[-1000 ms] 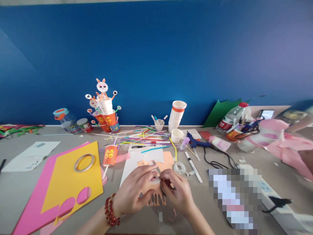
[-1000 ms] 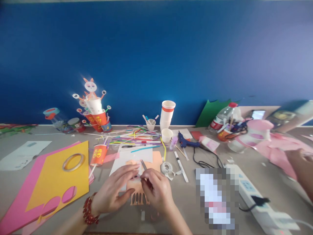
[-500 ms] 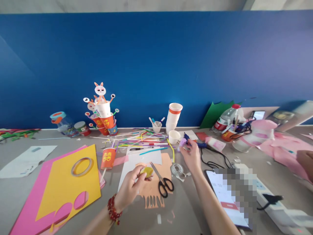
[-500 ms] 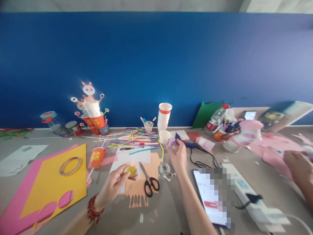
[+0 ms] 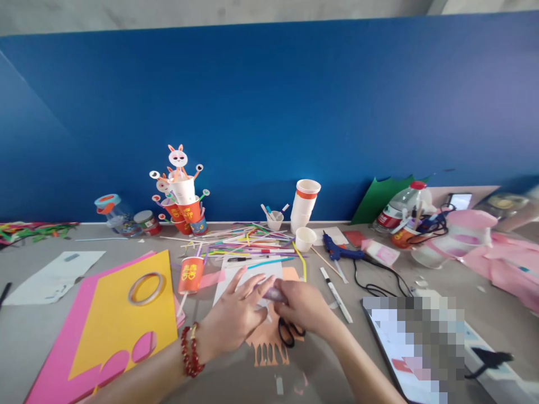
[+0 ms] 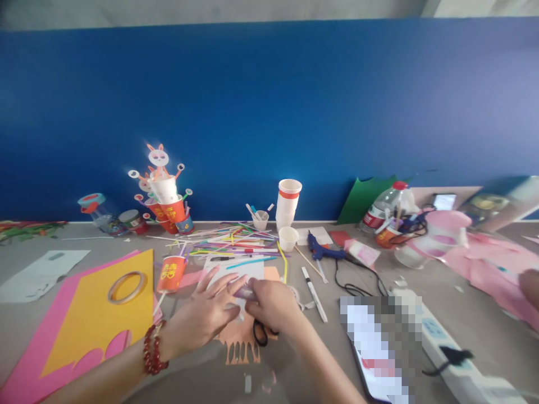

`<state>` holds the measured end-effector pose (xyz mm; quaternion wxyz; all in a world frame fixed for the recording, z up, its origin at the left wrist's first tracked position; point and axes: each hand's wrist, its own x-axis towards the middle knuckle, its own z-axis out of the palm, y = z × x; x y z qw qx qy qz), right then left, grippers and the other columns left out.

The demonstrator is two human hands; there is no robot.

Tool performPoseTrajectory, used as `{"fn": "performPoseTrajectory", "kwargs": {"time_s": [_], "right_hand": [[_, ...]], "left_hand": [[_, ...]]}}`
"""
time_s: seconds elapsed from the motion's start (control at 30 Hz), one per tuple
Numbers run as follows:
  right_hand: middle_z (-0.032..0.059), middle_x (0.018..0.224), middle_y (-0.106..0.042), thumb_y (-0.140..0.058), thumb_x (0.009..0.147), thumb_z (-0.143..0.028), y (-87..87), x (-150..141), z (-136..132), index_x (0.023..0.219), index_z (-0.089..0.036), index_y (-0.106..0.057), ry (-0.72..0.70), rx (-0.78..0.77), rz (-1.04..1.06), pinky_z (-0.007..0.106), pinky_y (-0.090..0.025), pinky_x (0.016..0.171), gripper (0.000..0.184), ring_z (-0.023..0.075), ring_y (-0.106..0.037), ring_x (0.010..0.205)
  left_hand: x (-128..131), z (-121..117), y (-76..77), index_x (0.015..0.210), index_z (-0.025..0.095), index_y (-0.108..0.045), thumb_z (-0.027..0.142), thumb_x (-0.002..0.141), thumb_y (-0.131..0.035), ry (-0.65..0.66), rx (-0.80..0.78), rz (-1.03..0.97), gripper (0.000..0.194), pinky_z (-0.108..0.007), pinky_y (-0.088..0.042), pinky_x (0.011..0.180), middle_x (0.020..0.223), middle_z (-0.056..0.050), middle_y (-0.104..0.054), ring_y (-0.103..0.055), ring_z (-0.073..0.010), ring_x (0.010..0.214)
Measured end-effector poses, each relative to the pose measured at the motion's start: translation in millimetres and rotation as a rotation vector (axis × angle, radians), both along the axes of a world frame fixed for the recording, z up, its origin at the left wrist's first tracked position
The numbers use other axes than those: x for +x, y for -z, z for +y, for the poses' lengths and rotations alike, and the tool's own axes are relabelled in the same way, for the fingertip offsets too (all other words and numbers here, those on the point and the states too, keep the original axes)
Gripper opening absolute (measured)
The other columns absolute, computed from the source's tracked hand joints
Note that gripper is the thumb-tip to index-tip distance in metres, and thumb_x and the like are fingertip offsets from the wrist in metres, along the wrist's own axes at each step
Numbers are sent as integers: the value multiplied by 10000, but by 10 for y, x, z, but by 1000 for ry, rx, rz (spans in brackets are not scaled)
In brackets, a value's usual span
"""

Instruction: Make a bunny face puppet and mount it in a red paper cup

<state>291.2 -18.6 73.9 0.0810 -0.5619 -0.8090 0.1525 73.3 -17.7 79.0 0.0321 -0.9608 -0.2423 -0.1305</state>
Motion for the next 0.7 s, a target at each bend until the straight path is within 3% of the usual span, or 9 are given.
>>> {"fn": "performPoseTrajectory", "kwargs": {"time_s": [0.1, 0.17, 0.3, 0.37, 0.47, 0.5, 0.57, 0.63, 0.7], "right_hand": [[53, 804, -748, -609, 789, -276, -34, -145, -124, 946, -211, -645, -18, 32, -30, 253, -243, 532, 175, 218, -678, 710], [61, 818, -757, -623, 777, -279, -29, -192, -153, 953, -207, -653, -31, 45, -71, 253, -257, 536, 192, 225, -691, 715], [80, 801, -764, -651, 746, -259, 6, -258, -157, 964, -208, -675, -86, 14, -152, 251, -296, 532, 225, 236, -698, 681], [85, 796, -759, -668, 733, -254, 37, -231, -159, 946, -209, -672, -124, 28, -163, 250, -319, 534, 217, 237, -692, 675], [77, 782, -745, -692, 713, -226, 88, 3, -154, 878, -210, -653, -98, 101, -130, 254, -355, 542, 170, 235, -675, 676], [77, 771, -737, -689, 725, -231, 102, 124, -148, 849, -204, -649, -13, 120, -84, 260, -364, 542, 132, 236, -666, 665], [54, 701, -697, -665, 764, -298, 127, 351, -140, 813, -198, -636, 214, 178, 140, 265, -381, 532, 115, 218, -630, 609], [13, 600, -616, -624, 816, -424, 154, 455, -146, 752, -198, -601, 411, 186, 554, 259, -405, 515, 236, 177, -570, 540], [3, 563, -572, -659, 786, -523, 186, 365, -174, 666, -191, -562, 439, 23, 948, 265, -440, 506, 366, 157, -538, 509]], "left_hand": [[88, 10, 44, 994, 152, -677, 170, 944, -500, -27, 42, 133, 185, -562, -381, 1041, 1246, -139, -600, -555, -292, 1103], [126, 4, 61, 1048, 136, -661, 142, 933, -495, -54, 16, 204, 202, -474, -487, 877, 1075, -133, -643, -592, -272, 945], [112, -9, -7, 972, 152, -696, 152, 901, -510, -31, -103, 271, 199, -373, -500, 718, 949, -119, -649, -610, -253, 824], [28, -3, -70, 869, 184, -728, 204, 880, -564, 32, -271, 237, 166, -320, -491, 659, 903, -89, -657, -618, -219, 744], [-206, 14, -147, 856, 263, -763, 227, 860, -628, 99, -686, 72, 139, -214, -464, 601, 792, -5, -649, -617, -144, 676], [-296, 16, -164, 870, 268, -768, 222, 854, -637, 96, -803, 40, 140, -191, -457, 583, 759, 9, -631, -611, -129, 661], [-445, 5, -185, 879, 275, -770, 218, 851, -635, 22, -888, -24, 149, -177, -474, 619, 815, 10, -611, -614, -120, 698], [-500, -30, -188, 922, 299, -766, 209, 865, -610, -48, -816, -74, 188, -201, -498, 737, 954, -8, -597, -627, -136, 811], [-437, -79, -168, 939, 318, -759, 205, 867, -601, -79, -638, -93, 206, -260, -491, 838, 1067, -27, -568, -610, -174, 927]]}}
